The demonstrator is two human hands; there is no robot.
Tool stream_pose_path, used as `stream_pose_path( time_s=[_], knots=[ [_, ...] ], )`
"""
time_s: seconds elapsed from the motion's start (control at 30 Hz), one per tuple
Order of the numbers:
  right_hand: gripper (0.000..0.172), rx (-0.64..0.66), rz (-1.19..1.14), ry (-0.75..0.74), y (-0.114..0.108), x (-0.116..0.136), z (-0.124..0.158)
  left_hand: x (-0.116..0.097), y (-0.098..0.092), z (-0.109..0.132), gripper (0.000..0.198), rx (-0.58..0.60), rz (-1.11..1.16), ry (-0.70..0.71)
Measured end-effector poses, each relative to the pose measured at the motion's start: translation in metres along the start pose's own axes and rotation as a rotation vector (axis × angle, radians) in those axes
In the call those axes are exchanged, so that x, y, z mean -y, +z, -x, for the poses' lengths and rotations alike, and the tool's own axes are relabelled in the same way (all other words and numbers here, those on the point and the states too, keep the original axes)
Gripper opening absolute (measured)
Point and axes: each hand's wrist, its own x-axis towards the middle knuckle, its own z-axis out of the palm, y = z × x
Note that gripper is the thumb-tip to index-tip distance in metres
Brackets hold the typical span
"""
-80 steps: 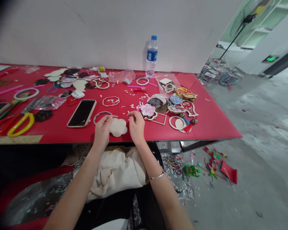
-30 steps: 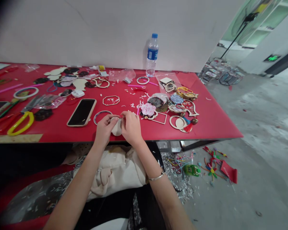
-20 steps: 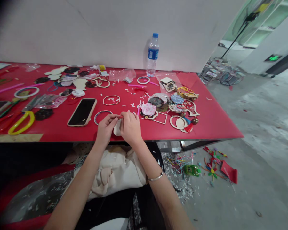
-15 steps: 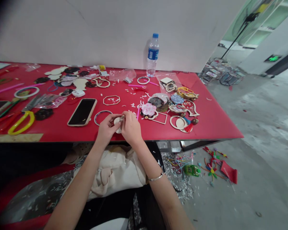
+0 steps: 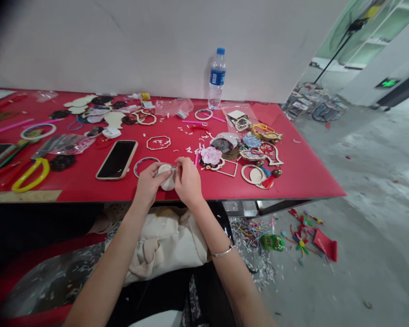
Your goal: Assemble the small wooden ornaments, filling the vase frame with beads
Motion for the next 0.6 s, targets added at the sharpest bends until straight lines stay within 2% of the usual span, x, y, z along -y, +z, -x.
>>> stream_pose_path(
  time_s=[0.33,0.6],
  knots=[
    [0.019,0.043,0.243,-0.051,-0.0023,0.0052,-0.0010,-0.0017,-0.0007,0.0017,0.024,0.039,-0.105,0.032],
    [0.018,0.061,0.401,-0.155,0.0004,0.0073,-0.0001,-0.0041,-0.0016,0.0014,0.020,0.047,-0.208,0.063]
  ],
)
